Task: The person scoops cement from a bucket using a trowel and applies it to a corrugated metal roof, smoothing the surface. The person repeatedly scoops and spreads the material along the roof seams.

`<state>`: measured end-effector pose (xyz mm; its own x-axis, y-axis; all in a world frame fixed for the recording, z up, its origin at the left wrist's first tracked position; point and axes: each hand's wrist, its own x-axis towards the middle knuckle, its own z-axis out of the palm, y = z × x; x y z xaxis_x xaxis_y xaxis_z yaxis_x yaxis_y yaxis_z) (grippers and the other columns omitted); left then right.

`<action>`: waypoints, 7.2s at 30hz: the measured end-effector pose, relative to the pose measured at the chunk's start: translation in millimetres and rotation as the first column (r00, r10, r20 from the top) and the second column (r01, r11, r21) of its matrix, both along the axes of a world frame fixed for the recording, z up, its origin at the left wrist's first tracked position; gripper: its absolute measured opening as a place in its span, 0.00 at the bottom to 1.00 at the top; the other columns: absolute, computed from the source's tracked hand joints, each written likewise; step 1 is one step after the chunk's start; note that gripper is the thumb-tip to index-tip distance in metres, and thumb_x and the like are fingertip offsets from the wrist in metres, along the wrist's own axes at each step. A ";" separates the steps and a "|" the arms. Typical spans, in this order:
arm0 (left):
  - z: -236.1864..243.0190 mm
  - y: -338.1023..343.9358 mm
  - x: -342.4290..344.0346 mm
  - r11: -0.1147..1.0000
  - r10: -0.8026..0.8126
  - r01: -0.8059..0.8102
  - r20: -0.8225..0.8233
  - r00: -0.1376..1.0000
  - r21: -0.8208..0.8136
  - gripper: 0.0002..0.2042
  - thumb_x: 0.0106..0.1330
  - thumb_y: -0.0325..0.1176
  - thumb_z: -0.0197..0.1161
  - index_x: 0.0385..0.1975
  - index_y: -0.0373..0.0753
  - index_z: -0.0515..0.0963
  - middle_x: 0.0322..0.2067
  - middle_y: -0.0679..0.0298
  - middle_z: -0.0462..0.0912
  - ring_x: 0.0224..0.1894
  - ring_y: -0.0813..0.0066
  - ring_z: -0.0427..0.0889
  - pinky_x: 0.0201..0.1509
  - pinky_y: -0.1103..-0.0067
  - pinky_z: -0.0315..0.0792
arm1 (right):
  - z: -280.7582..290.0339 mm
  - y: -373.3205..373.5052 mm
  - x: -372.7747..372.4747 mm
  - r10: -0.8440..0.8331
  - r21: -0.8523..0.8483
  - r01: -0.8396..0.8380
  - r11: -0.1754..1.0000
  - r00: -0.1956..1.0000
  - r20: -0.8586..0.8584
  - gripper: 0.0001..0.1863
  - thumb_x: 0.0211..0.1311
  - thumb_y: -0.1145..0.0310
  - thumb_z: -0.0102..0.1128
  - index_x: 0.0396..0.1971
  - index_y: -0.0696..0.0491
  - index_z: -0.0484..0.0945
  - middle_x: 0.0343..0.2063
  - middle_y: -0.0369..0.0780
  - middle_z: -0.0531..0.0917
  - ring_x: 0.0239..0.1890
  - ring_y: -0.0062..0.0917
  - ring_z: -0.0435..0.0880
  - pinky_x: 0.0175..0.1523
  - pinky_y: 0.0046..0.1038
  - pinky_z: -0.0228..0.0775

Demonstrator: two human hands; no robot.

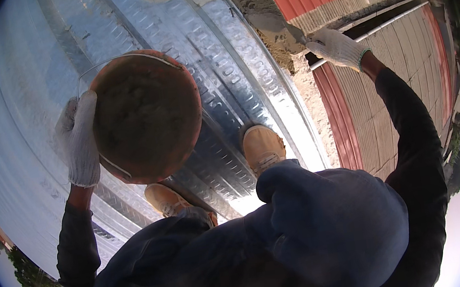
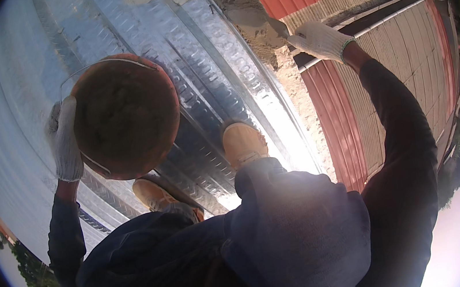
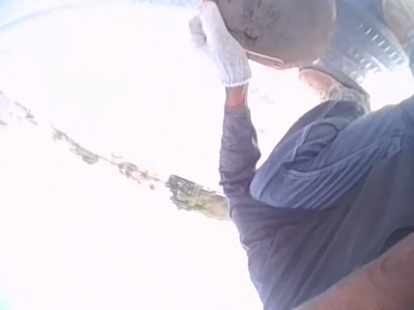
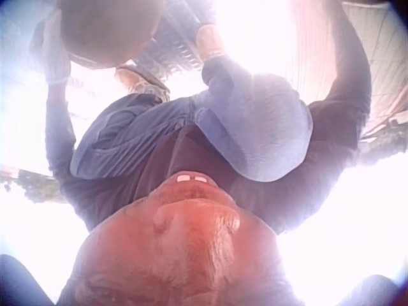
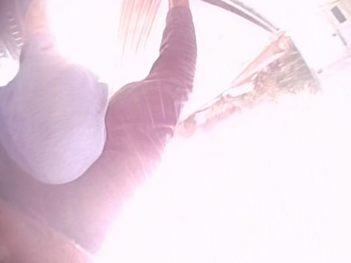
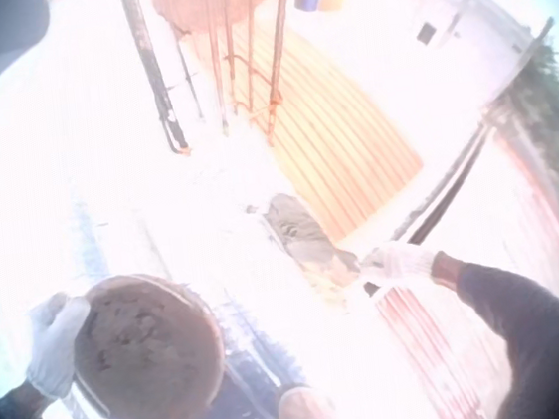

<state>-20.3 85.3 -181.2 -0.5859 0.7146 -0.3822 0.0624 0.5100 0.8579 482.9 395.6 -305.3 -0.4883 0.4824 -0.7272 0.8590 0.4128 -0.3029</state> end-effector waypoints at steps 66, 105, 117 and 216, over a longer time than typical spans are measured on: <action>4.6 10.4 1.6 0.999 0.050 -0.051 0.036 0.998 0.015 0.16 0.83 0.43 0.70 0.33 0.43 0.80 0.31 0.79 0.76 0.35 0.90 0.70 0.42 0.84 0.68 | 28.6 -32.3 -98.7 -0.004 0.647 0.096 0.756 0.990 -0.142 0.21 0.84 0.51 0.57 0.41 0.56 0.83 0.35 0.49 0.90 0.40 0.47 0.93 0.45 0.50 0.85; -5.8 8.8 -17.9 0.999 -0.034 0.033 0.021 0.999 0.025 0.16 0.84 0.44 0.68 0.34 0.42 0.82 0.33 0.78 0.79 0.37 0.89 0.72 0.45 0.83 0.71 | 6.2 -104.4 -64.7 -0.211 0.425 0.222 0.877 0.975 -0.075 0.26 0.87 0.49 0.51 0.43 0.60 0.81 0.36 0.58 0.89 0.43 0.57 0.91 0.49 0.56 0.83; -5.6 8.9 -24.2 0.999 -0.041 0.039 0.045 0.998 0.026 0.14 0.84 0.42 0.68 0.39 0.39 0.85 0.35 0.75 0.83 0.39 0.88 0.75 0.45 0.83 0.73 | 13.4 -206.0 46.3 -0.361 0.303 0.328 0.895 0.931 0.059 0.24 0.86 0.50 0.52 0.41 0.60 0.79 0.35 0.57 0.88 0.41 0.55 0.90 0.48 0.55 0.81; -8.7 -29.1 6.2 0.996 -0.083 0.084 -0.091 0.992 0.008 0.17 0.83 0.48 0.69 0.47 0.38 0.87 0.40 0.73 0.85 0.42 0.86 0.79 0.49 0.80 0.76 | 108.0 -253.1 -104.4 -0.395 -0.479 0.161 0.863 0.806 -0.441 0.23 0.78 0.52 0.64 0.42 0.61 0.88 0.27 0.46 0.85 0.32 0.32 0.88 0.43 0.40 0.80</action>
<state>-14.0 56.2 -189.9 -0.5555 0.7669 -0.3214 0.1820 0.4892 0.8529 378.5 142.5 -197.3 -0.7303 0.3800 -0.5677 0.5859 -0.0789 -0.8066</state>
